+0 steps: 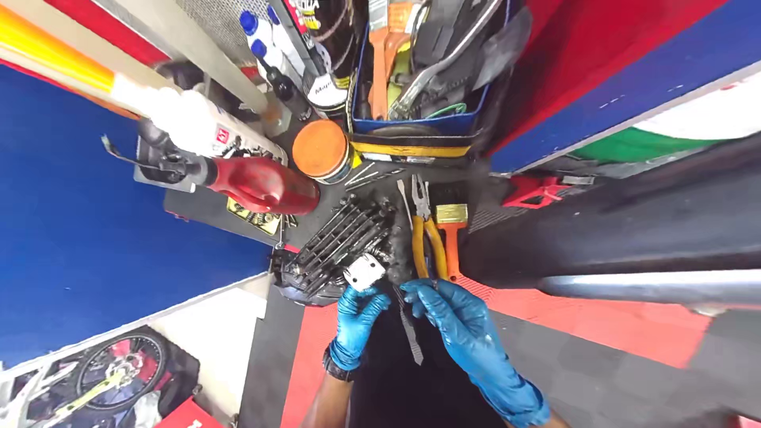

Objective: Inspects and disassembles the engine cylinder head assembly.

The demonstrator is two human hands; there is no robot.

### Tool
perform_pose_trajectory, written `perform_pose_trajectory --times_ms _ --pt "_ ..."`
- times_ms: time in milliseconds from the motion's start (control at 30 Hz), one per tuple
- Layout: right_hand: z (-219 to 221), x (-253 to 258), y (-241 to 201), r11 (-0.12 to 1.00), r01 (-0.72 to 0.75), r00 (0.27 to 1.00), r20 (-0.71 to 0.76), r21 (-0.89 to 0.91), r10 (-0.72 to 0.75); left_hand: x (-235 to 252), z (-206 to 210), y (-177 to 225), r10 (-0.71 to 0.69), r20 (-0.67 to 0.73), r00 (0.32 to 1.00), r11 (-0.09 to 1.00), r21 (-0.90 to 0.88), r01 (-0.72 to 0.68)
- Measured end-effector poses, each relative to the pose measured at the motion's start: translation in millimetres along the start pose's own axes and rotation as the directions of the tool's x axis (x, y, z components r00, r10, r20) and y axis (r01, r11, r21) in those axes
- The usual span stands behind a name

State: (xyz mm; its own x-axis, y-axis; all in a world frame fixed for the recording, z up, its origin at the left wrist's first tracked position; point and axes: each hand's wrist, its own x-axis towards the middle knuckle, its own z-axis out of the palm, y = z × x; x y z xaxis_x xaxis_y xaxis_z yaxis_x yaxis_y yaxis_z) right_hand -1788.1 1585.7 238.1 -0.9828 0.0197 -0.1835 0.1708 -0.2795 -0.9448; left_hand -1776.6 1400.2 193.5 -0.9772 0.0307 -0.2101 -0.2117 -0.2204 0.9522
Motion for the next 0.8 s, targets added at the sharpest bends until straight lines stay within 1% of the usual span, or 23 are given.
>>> perform_pose_trajectory --times_ms 133,233,300,433,533,633,700,800 --pt "6 7 3 0.999 -0.006 1.0 -0.027 -0.041 0.005 1 -1 0 0.005 0.022 1.0 1.0 0.008 -0.005" --pt "15 22 2 0.996 -0.034 0.997 -0.078 -0.088 0.027 0 -3 -1 0.006 0.039 0.999 1.0 0.018 -0.007" --pt "21 34 2 0.993 -0.009 0.996 -0.093 -0.117 -0.002 0 -5 -1 0.004 0.051 0.999 1.0 0.027 -0.006" --pt "23 54 3 0.978 0.06 0.995 -0.065 -0.198 -0.074 0 -9 -1 -0.025 0.084 0.996 1.0 0.009 0.024" --pt "22 55 4 0.968 0.107 0.991 -0.052 -0.228 -0.122 2 -10 -1 -0.028 0.113 0.993 0.999 -0.034 0.032" --pt "26 52 3 0.955 0.139 0.984 -0.075 -0.262 -0.164 2 -9 0 -0.032 0.127 0.991 0.998 -0.056 0.04" --pt "28 52 4 0.954 0.123 0.984 -0.088 -0.275 -0.153 2 -9 1 -0.034 0.119 0.992 0.998 -0.04 0.039" --pt "30 53 3 0.96 0.103 0.986 -0.1 -0.261 -0.133 3 -7 3 -0.021 0.102 0.995 0.999 0.03 0.018"
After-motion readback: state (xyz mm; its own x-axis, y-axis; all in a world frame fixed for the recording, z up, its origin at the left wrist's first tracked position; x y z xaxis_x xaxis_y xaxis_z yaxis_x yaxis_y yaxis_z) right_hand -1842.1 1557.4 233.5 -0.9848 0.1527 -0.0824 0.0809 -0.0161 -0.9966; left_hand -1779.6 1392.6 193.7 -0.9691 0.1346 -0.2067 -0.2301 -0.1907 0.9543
